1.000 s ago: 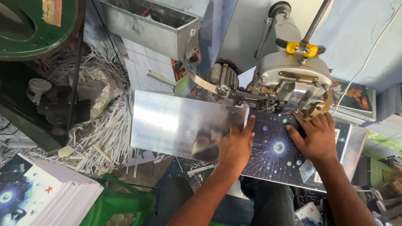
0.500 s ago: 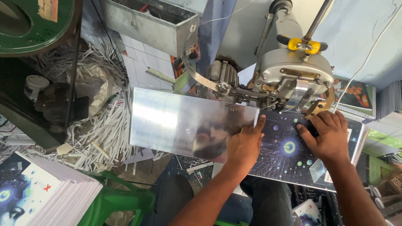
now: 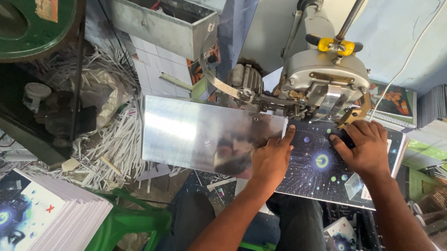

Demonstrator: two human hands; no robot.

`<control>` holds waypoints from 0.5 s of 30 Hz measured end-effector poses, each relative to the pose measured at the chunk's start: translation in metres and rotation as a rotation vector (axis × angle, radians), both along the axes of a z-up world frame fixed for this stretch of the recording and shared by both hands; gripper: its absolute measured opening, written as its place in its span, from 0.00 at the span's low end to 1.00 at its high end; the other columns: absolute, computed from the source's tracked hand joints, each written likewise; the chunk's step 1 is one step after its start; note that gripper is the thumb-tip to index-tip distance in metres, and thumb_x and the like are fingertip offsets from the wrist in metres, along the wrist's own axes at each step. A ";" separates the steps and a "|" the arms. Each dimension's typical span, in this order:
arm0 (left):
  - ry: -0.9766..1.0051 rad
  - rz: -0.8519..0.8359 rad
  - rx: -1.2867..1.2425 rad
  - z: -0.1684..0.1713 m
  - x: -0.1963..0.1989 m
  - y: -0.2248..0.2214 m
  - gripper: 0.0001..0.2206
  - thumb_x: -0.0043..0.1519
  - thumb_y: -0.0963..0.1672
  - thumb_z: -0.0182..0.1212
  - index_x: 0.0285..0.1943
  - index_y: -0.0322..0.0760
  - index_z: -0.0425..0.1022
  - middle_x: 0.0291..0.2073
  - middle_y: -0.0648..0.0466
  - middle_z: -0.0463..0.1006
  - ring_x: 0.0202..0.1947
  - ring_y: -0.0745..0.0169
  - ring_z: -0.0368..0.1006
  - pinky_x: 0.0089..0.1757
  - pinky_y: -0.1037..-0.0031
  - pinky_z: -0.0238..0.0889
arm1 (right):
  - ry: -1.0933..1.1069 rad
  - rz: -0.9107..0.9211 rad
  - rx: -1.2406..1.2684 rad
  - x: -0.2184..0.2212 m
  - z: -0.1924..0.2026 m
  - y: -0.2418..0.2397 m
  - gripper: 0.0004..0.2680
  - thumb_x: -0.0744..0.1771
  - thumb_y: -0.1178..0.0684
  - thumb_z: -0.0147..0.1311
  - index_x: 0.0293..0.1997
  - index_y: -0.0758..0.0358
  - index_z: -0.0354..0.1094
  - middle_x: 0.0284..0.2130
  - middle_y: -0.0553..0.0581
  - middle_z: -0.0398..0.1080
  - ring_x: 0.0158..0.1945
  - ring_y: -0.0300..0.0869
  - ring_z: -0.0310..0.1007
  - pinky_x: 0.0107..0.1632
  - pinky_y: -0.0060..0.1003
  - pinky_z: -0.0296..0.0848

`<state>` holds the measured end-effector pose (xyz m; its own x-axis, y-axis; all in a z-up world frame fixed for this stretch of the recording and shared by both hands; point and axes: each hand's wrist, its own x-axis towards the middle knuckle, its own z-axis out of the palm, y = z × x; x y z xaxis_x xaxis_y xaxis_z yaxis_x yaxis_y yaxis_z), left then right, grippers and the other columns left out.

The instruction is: The person repeatedly picks up printed book covers, places them into a binding machine, and removes the bound items. The person handles two different cover designs and stacks the finished books on the right side of the machine.

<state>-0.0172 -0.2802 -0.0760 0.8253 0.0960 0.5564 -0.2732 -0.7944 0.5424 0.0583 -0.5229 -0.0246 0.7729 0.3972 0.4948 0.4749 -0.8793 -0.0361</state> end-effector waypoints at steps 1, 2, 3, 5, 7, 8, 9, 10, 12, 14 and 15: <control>0.030 0.010 0.026 0.001 0.000 0.000 0.22 0.65 0.44 0.59 0.71 0.54 0.70 0.44 0.53 0.83 0.36 0.51 0.78 0.51 0.51 0.63 | 0.033 -0.012 -0.002 0.001 0.001 -0.002 0.18 0.67 0.36 0.54 0.49 0.62 0.74 0.51 0.63 0.72 0.61 0.54 0.68 0.70 0.52 0.56; 0.061 0.020 0.052 0.003 -0.001 0.000 0.22 0.65 0.45 0.60 0.70 0.54 0.70 0.44 0.51 0.83 0.36 0.50 0.78 0.50 0.51 0.63 | 0.067 -0.024 -0.004 0.003 0.001 -0.003 0.18 0.67 0.36 0.55 0.50 0.61 0.75 0.52 0.62 0.72 0.61 0.54 0.67 0.69 0.51 0.57; 0.090 0.027 0.078 0.005 -0.001 0.000 0.22 0.65 0.45 0.60 0.70 0.54 0.70 0.44 0.50 0.82 0.35 0.49 0.77 0.49 0.51 0.63 | 0.130 -0.019 -0.018 0.006 0.004 -0.007 0.19 0.65 0.36 0.57 0.52 0.60 0.74 0.53 0.63 0.72 0.62 0.55 0.67 0.69 0.53 0.57; 0.022 0.033 0.080 0.009 -0.003 0.000 0.23 0.64 0.45 0.61 0.70 0.54 0.69 0.43 0.51 0.82 0.36 0.48 0.77 0.48 0.51 0.64 | 0.257 -0.013 -0.047 0.017 0.011 -0.017 0.23 0.61 0.35 0.61 0.57 0.57 0.73 0.55 0.64 0.71 0.64 0.55 0.65 0.67 0.55 0.56; 0.030 0.019 0.085 0.014 -0.005 -0.001 0.24 0.63 0.45 0.61 0.71 0.54 0.67 0.42 0.50 0.82 0.36 0.46 0.78 0.48 0.50 0.64 | 0.375 -0.015 -0.124 0.031 0.019 -0.025 0.29 0.58 0.34 0.66 0.61 0.58 0.69 0.59 0.66 0.67 0.65 0.58 0.62 0.67 0.56 0.55; 0.072 0.003 0.089 0.018 -0.006 -0.001 0.26 0.63 0.46 0.62 0.73 0.55 0.66 0.41 0.48 0.81 0.36 0.45 0.78 0.48 0.49 0.64 | 0.434 -0.017 -0.163 0.036 0.022 -0.030 0.32 0.57 0.33 0.68 0.64 0.58 0.66 0.62 0.67 0.65 0.66 0.60 0.60 0.67 0.56 0.55; 0.115 -0.011 0.093 0.021 -0.007 -0.001 0.27 0.62 0.46 0.62 0.74 0.55 0.64 0.40 0.47 0.81 0.36 0.44 0.78 0.48 0.48 0.64 | 0.481 -0.036 -0.150 0.039 0.024 -0.034 0.33 0.56 0.34 0.68 0.65 0.55 0.66 0.62 0.65 0.67 0.67 0.58 0.61 0.68 0.55 0.57; 0.186 -0.024 0.097 0.024 -0.008 -0.002 0.28 0.63 0.46 0.62 0.75 0.56 0.63 0.40 0.46 0.80 0.37 0.44 0.78 0.47 0.49 0.65 | 0.527 -0.055 -0.137 0.041 0.025 -0.038 0.33 0.56 0.34 0.68 0.66 0.53 0.65 0.62 0.63 0.68 0.67 0.57 0.63 0.68 0.53 0.59; 0.331 -0.053 0.105 0.028 -0.011 -0.006 0.29 0.64 0.47 0.62 0.77 0.59 0.60 0.39 0.44 0.79 0.38 0.42 0.78 0.45 0.50 0.68 | 0.586 -0.099 -0.126 0.042 0.026 -0.044 0.34 0.56 0.35 0.69 0.68 0.49 0.63 0.63 0.61 0.68 0.69 0.56 0.62 0.70 0.52 0.60; 0.280 -0.058 0.120 0.029 -0.014 -0.013 0.30 0.62 0.46 0.64 0.76 0.56 0.61 0.37 0.46 0.80 0.36 0.44 0.79 0.48 0.49 0.67 | 0.601 -0.152 -0.132 0.041 0.027 -0.049 0.35 0.56 0.37 0.71 0.70 0.46 0.60 0.64 0.61 0.66 0.70 0.57 0.59 0.70 0.54 0.57; 0.253 -0.061 0.128 0.029 -0.014 -0.016 0.31 0.60 0.45 0.64 0.75 0.54 0.61 0.35 0.47 0.80 0.35 0.45 0.79 0.49 0.48 0.66 | 0.544 -0.140 -0.185 0.040 0.030 -0.052 0.35 0.56 0.36 0.71 0.71 0.46 0.58 0.65 0.62 0.64 0.70 0.57 0.57 0.70 0.55 0.54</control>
